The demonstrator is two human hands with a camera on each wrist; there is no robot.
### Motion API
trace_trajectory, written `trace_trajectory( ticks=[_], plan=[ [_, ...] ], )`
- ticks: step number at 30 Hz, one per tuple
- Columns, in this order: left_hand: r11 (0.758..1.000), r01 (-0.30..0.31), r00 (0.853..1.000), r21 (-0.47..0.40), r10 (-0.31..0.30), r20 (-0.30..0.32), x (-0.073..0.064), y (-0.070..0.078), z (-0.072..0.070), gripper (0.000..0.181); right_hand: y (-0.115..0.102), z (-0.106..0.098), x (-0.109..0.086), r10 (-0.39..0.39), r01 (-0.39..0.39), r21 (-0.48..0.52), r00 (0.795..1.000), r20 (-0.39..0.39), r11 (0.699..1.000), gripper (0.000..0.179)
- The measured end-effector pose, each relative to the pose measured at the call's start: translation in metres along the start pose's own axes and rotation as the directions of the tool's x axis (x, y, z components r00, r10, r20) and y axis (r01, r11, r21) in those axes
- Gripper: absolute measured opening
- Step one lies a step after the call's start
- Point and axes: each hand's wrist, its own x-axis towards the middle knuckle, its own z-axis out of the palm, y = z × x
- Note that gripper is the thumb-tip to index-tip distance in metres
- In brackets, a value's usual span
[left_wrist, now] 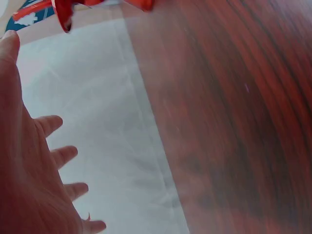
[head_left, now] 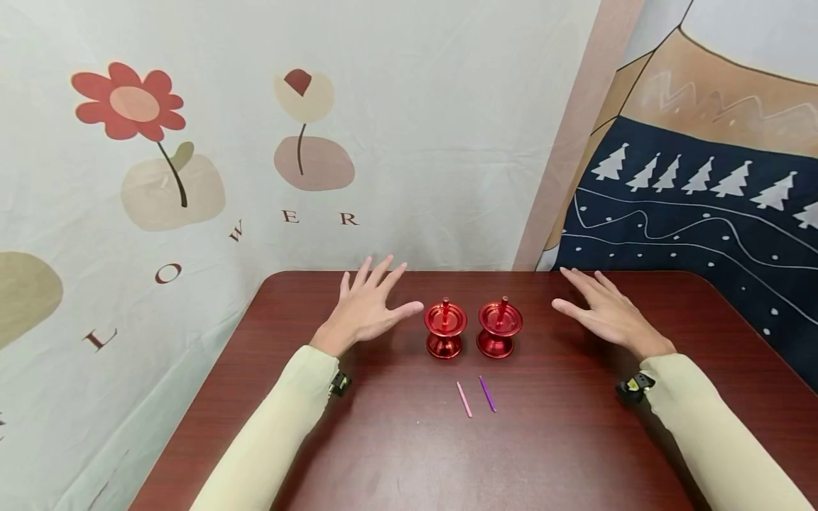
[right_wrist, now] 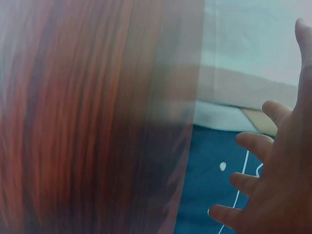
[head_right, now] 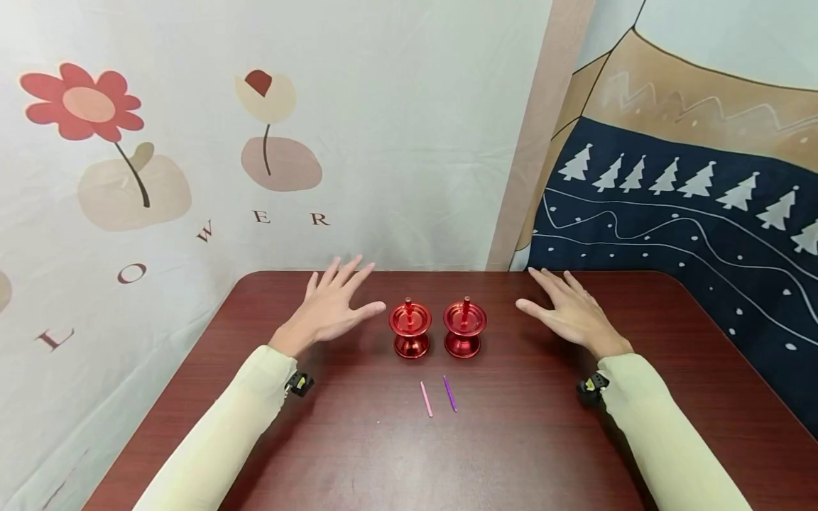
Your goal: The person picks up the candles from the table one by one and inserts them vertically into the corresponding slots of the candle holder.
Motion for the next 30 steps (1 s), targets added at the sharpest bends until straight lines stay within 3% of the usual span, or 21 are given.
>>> trace_trajectory(
  ticks=[6,13,23,30],
  plan=[
    [0.987,-0.079,0.997,-0.140,0.074,-0.038,-0.005,0.013,0.001,0.095,-0.014,0.003,-0.002,-0.048,0.050,0.060,0.998,-0.034,0.997,0.085],
    [0.960,-0.133,0.989,-0.245,0.113,-0.093,-0.008,0.029,0.004,0.094,-0.036,0.004,-0.002,-0.095,0.102,0.132,0.994,-0.061,0.986,0.081],
    [0.938,-0.207,0.977,-0.278,0.181,-0.115,-0.008,0.044,0.009,0.099,-0.067,0.010,-0.001,-0.192,0.209,0.182,0.976,-0.106,0.961,0.074],
    [0.915,-0.227,0.973,-0.334,0.202,-0.107,-0.008,0.050,0.013,0.099,-0.083,0.015,0.001,-0.271,0.294,0.262,0.955,-0.121,0.919,0.071]
  ],
)
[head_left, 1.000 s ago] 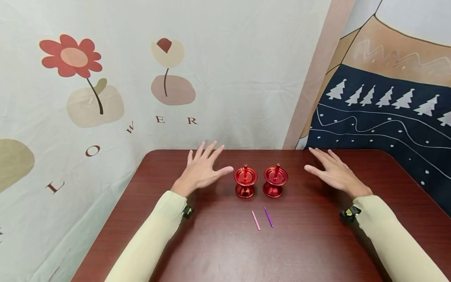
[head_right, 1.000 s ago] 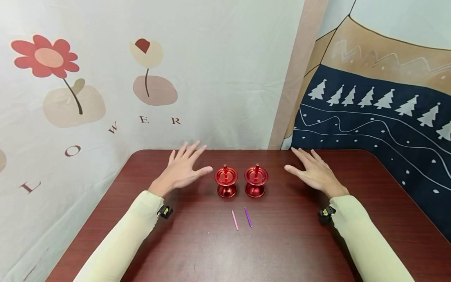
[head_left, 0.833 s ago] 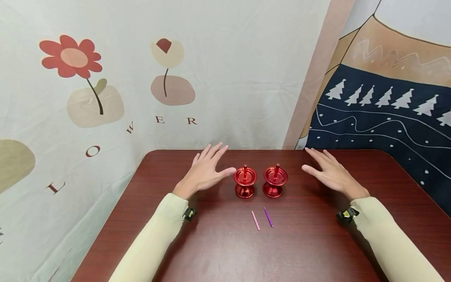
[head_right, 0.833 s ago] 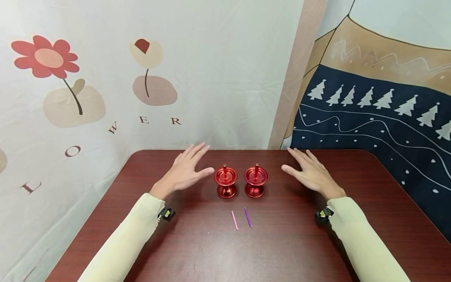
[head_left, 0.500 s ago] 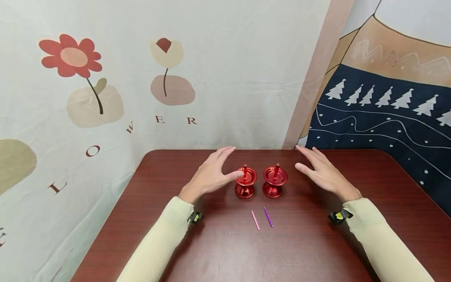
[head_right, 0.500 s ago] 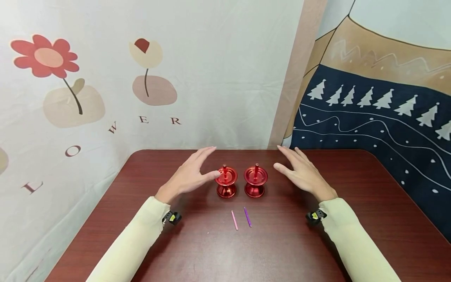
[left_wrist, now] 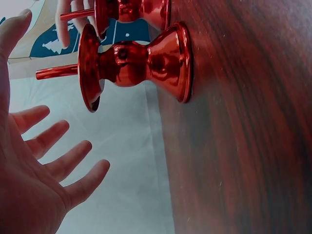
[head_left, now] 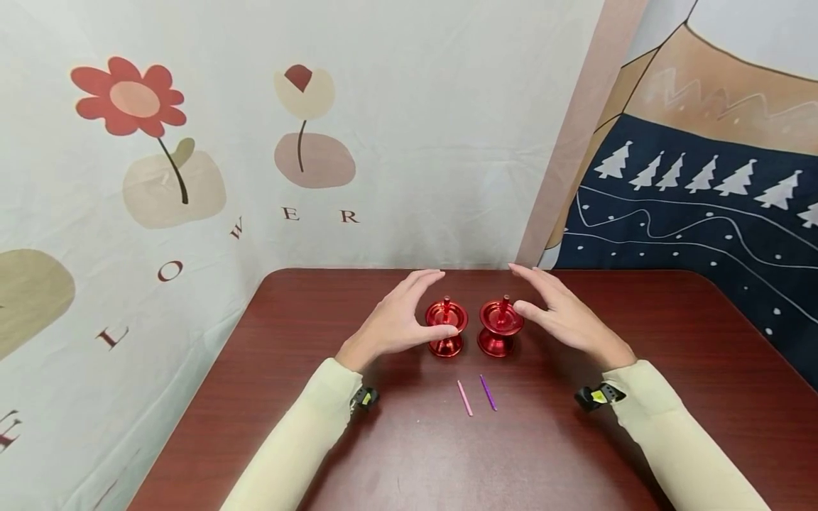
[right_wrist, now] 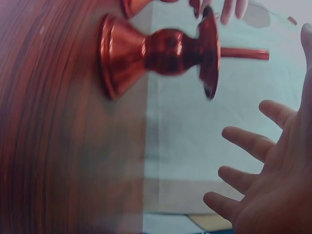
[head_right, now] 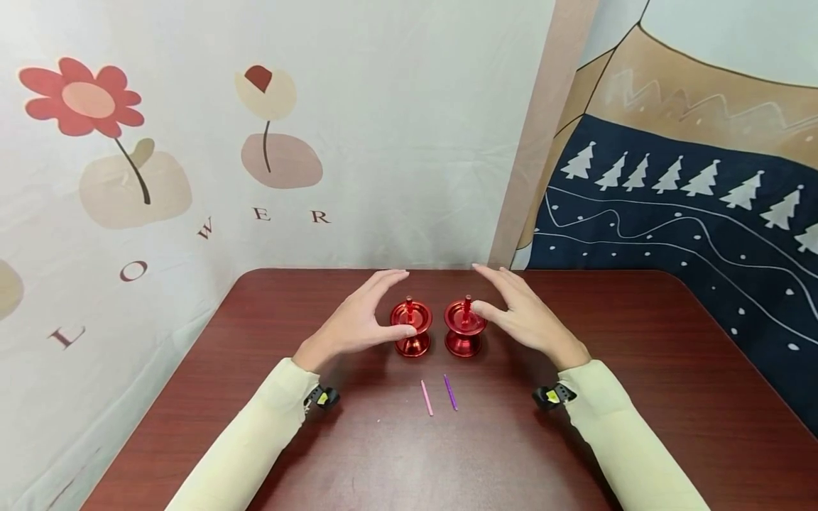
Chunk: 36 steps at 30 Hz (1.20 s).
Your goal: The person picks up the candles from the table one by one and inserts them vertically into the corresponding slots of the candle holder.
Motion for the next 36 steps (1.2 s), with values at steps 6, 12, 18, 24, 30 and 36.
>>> trace_trajectory(
  ticks=[6,12,18,24,30,36],
  plan=[
    [0.999,0.023,0.999,-0.038,-0.022,0.028,0.000,0.001,0.005,0.098,-0.010,0.004,0.001,-0.059,0.060,0.079,0.998,-0.015,0.995,0.075],
    [0.998,0.027,0.999,-0.049,-0.025,0.039,-0.001,0.001,0.008,0.098,-0.014,0.006,-0.002,-0.102,0.112,0.166,0.992,-0.068,0.980,0.079],
    [0.997,0.046,0.997,-0.056,-0.043,0.059,-0.001,-0.001,0.011,0.096,-0.022,0.003,-0.007,-0.132,0.172,0.271,0.978,-0.159,0.947,0.079],
    [0.997,0.063,0.994,-0.054,-0.058,0.090,0.000,-0.003,0.013,0.095,-0.030,-0.004,-0.011,-0.159,0.217,0.276,0.963,-0.218,0.936,0.075],
    [0.995,0.061,0.994,-0.076,-0.054,0.094,0.000,-0.004,0.014,0.090,-0.033,-0.010,-0.017,-0.193,0.259,0.283,0.951,-0.242,0.923,0.070],
    [0.993,0.056,0.993,-0.100,-0.045,0.110,-0.001,-0.003,0.014,0.089,-0.040,-0.011,-0.023,-0.211,0.263,0.284,0.957,-0.199,0.922,0.061]
  ],
)
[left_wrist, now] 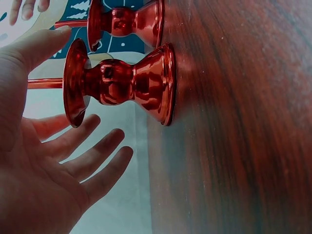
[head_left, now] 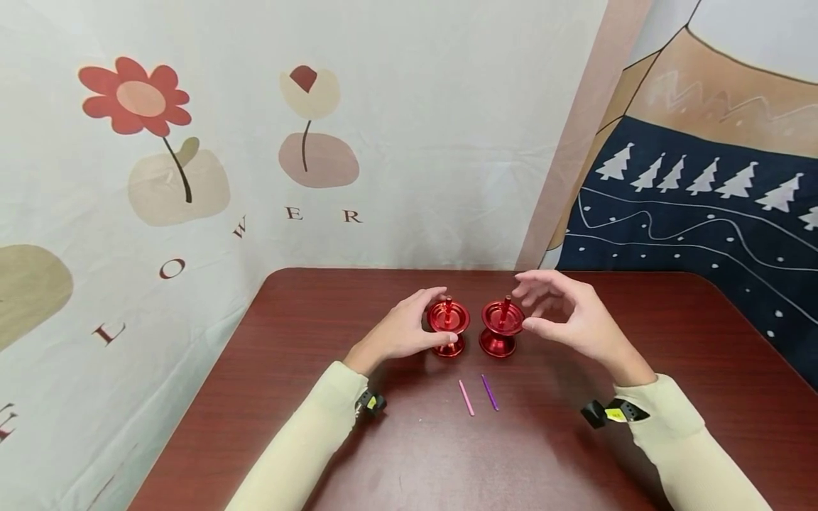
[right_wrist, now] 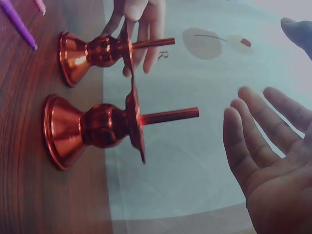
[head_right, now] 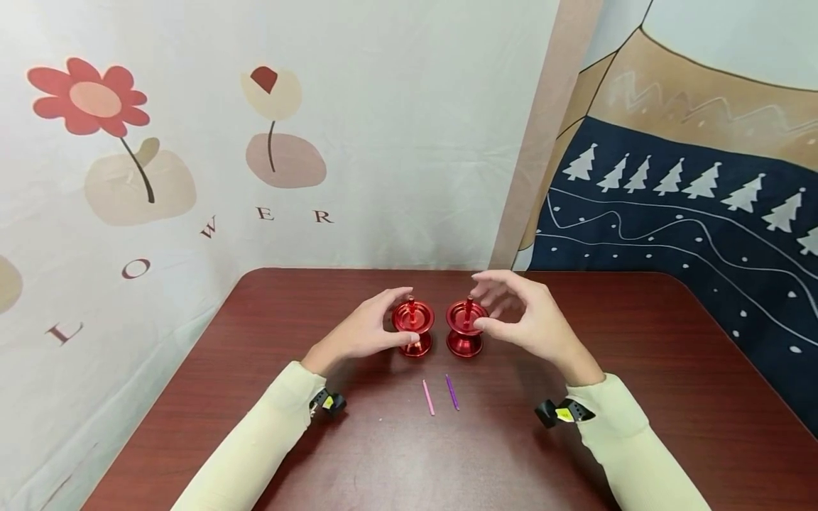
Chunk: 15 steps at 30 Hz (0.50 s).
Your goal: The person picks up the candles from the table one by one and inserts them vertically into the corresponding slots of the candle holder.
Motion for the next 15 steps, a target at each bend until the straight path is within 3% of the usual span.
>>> trace_trajectory(
  ticks=[5,9,15],
  plan=[
    [1.000,0.008,1.000,-0.008,-0.008,0.006,-0.001,-0.002,0.002,0.088,-0.005,0.005,-0.001,-0.011,0.009,0.010,0.990,0.138,1.000,0.049],
    [1.000,0.011,1.000,-0.010,-0.011,0.009,-0.001,-0.003,0.003,0.086,-0.006,0.013,-0.001,0.006,-0.013,0.026,0.970,0.244,1.000,0.041],
    [1.000,0.001,1.000,-0.011,-0.001,0.010,0.001,-0.004,0.002,0.085,-0.004,0.027,-0.001,0.009,-0.032,0.063,0.940,0.342,0.998,0.037]
  ],
)
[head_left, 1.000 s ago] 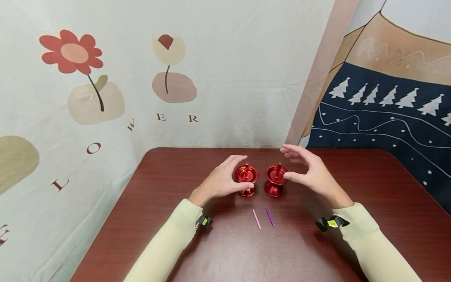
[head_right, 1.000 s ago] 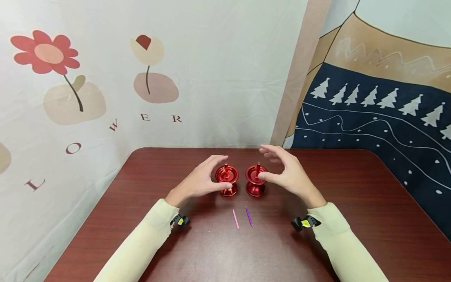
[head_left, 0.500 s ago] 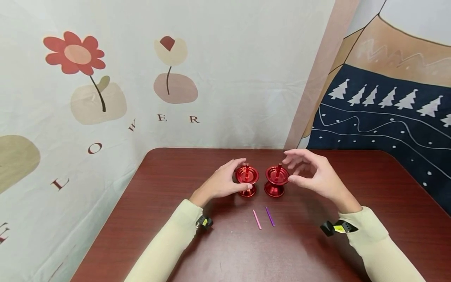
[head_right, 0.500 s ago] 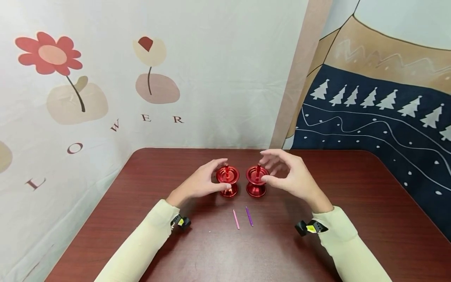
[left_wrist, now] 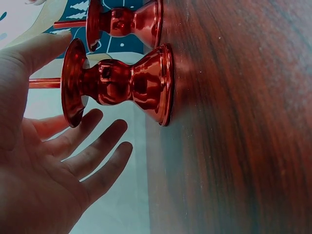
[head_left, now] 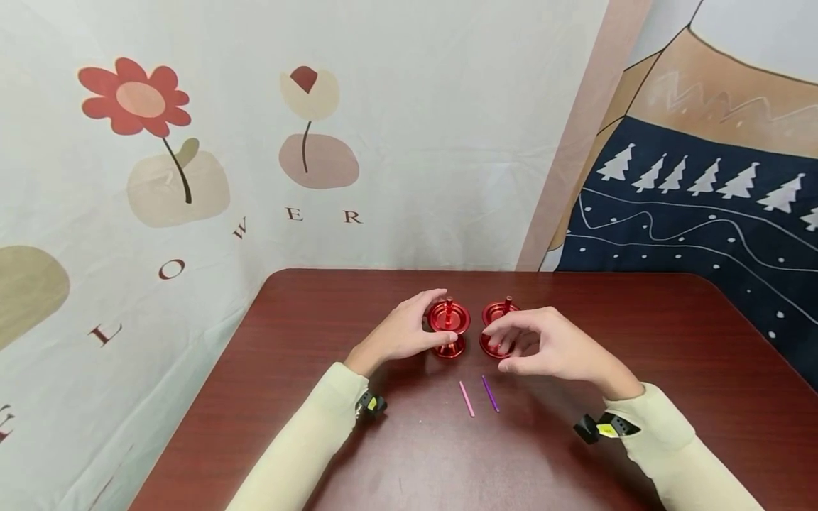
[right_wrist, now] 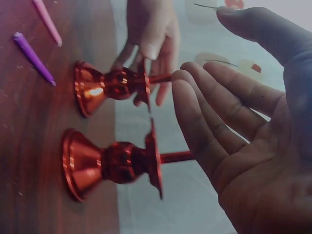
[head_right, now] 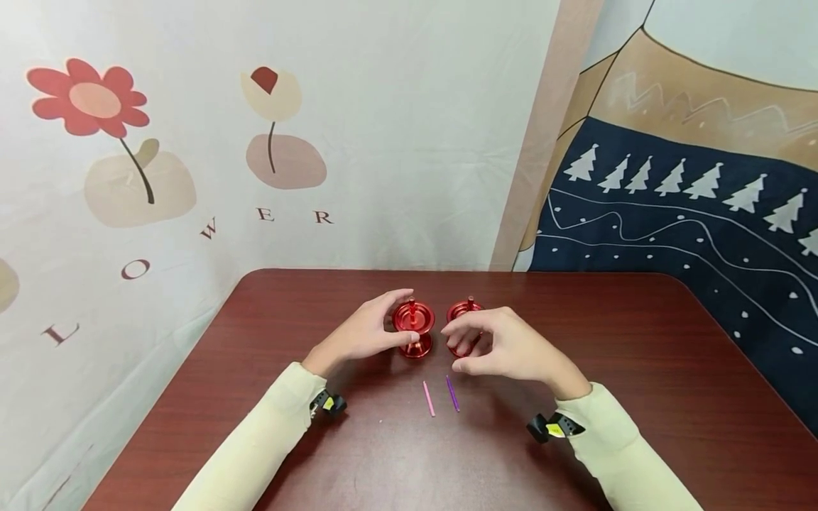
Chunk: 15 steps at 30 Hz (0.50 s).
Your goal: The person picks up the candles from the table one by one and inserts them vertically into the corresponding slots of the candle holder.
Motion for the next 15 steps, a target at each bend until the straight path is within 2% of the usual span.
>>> trace_trajectory(
  ticks=[7,12,15],
  plan=[
    [1.000,-0.004,1.000,-0.008,0.004,0.010,0.001,-0.001,0.000,0.082,0.009,0.011,0.004,0.021,-0.022,0.012,0.993,0.120,1.000,0.034],
    [1.000,-0.015,1.000,-0.004,0.015,0.014,0.001,-0.001,0.000,0.081,0.014,0.014,0.004,0.096,-0.098,-0.002,0.968,0.232,0.995,0.035],
    [1.000,-0.005,1.000,-0.008,0.005,0.019,0.001,-0.001,0.000,0.081,0.016,0.016,0.003,0.139,-0.142,-0.009,0.952,0.271,0.990,0.033]
  ],
)
